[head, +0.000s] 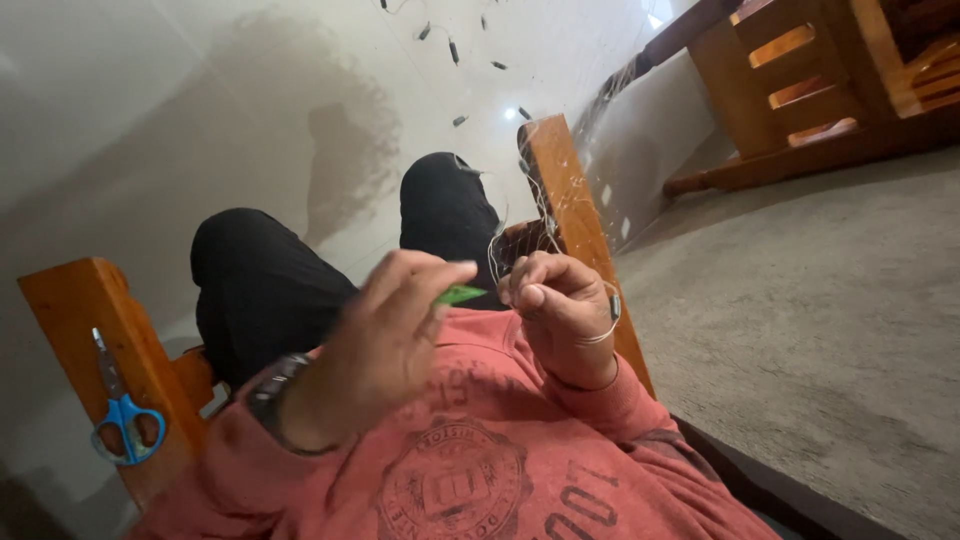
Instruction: Repairing a fishing net using a plastic shuttle and scissors
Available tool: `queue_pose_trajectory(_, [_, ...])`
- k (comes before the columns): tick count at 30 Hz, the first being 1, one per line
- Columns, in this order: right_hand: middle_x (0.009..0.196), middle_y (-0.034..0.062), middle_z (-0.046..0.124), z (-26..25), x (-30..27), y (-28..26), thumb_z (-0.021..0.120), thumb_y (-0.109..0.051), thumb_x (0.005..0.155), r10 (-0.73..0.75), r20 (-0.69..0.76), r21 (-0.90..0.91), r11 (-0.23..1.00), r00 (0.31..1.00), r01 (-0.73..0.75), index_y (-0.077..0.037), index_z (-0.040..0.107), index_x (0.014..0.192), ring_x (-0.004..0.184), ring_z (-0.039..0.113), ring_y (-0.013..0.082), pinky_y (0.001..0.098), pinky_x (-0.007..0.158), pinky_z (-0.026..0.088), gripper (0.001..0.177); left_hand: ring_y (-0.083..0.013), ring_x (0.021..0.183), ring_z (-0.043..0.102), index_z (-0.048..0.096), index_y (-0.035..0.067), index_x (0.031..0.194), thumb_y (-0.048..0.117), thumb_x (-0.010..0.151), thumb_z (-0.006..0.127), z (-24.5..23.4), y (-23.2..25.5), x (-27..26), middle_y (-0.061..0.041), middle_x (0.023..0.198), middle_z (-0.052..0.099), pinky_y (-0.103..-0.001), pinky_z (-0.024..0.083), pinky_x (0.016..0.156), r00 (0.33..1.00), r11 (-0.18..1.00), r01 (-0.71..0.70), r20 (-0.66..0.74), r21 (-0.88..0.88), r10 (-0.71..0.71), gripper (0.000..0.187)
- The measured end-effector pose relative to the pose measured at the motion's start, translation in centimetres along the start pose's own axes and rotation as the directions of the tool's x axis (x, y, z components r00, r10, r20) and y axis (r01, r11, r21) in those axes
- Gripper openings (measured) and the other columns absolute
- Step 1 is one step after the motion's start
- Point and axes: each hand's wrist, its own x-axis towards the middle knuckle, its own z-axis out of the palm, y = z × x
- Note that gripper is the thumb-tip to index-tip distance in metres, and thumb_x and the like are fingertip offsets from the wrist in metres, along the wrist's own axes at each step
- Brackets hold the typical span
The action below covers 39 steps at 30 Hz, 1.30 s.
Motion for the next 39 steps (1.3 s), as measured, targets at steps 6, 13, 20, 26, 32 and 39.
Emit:
queue_pose_trajectory(6, [0.064, 0.0057, 0.050, -0.2, -0.1, 0.2, 0.059, -0.001, 0.075, 0.026, 0.054, 0.077, 0.997, 0.998, -0.031, -0.003, 0.056, 0.075, 0.059, 0.044, 0.0165, 0.0295, 0.062, 0.039, 0.004, -0.0261, 0.073, 0.049, 0.051, 0.003, 0.119, -0.008, 0.083, 0.054, -1.5, -0.2, 1.0, -0.011, 0.091, 0.058, -0.036, 0.043, 0.068, 0.993, 0.958, -0.113, 0.051, 0.264, 0.103, 0.038])
queue_pose_trajectory(13, [0.063, 0.0055, 0.048, -0.5, -0.3, -0.2, 0.060, -0.004, 0.073, 0.049, 0.044, 0.040, 0.998, 0.998, -0.051, -0.004, 0.055, 0.072, 0.060, 0.045, 0.0168, 0.0269, 0.060, 0.039, 0.006, -0.0266, 0.072, 0.050, 0.057, 0.000, 0.106, -0.002, 0.084, 0.057, -0.8, 1.2, 1.9, -0.011, 0.086, 0.058, -0.035, 0.043, 0.066, 0.990, 0.957, -0.138, 0.020, 0.253, 0.138, 0.022])
queue_pose_trajectory(20, [0.062, 0.0051, 0.045, 0.4, -0.3, -0.7, 0.060, -0.001, 0.071, 0.007, 0.063, -0.116, 0.993, 0.998, 0.001, -0.004, 0.050, 0.066, 0.061, 0.041, 0.0157, 0.0273, 0.060, 0.035, 0.012, -0.0280, 0.079, 0.052, 0.056, -0.003, 0.106, -0.006, 0.080, 0.054, -0.1, 2.0, 2.5, -0.015, 0.090, 0.054, -0.035, 0.044, 0.072, 0.986, 0.971, -0.163, 0.060, 0.174, 0.154, 0.026])
queue_pose_trajectory(26, [0.063, 0.0052, 0.047, 0.2, -0.4, -0.7, 0.060, 0.000, 0.073, -0.039, 0.057, -0.074, 0.996, 0.998, 0.044, -0.003, 0.053, 0.073, 0.062, 0.042, 0.0161, 0.0270, 0.060, 0.038, 0.007, -0.0283, 0.075, 0.051, 0.054, -0.009, 0.106, -0.009, 0.079, 0.053, -0.5, 2.7, 2.9, -0.017, 0.086, 0.054, -0.036, 0.042, 0.068, 0.976, 0.958, -0.218, 0.054, 0.188, 0.212, 0.028])
queue_pose_trajectory(32, [0.065, 0.0080, 0.052, -0.1, -0.6, -0.5, 0.063, -0.003, 0.071, -0.033, -0.007, -0.100, 0.995, 0.999, 0.032, -0.005, 0.055, 0.070, 0.062, 0.049, 0.0160, 0.0243, 0.060, 0.040, 0.008, -0.0288, 0.074, 0.052, 0.057, -0.007, 0.104, -0.007, 0.078, 0.055, -1.2, 2.4, 2.5, -0.015, 0.086, 0.056, -0.037, 0.043, 0.068, 0.983, 0.946, -0.181, 0.050, 0.268, 0.174, 0.026])
queue_pose_trajectory(39, [0.062, 0.0060, 0.049, 0.2, -0.3, -0.5, 0.062, -0.002, 0.070, -0.061, 0.049, -0.169, 0.983, 0.997, 0.068, -0.003, 0.053, 0.068, 0.061, 0.043, 0.0158, 0.0276, 0.059, 0.036, 0.009, -0.0260, 0.070, 0.048, 0.049, -0.004, 0.107, 0.000, 0.077, 0.054, -0.6, 3.0, 2.7, -0.013, 0.084, 0.055, -0.037, 0.041, 0.064, 0.991, 0.971, -0.132, 0.062, 0.201, 0.122, 0.031])
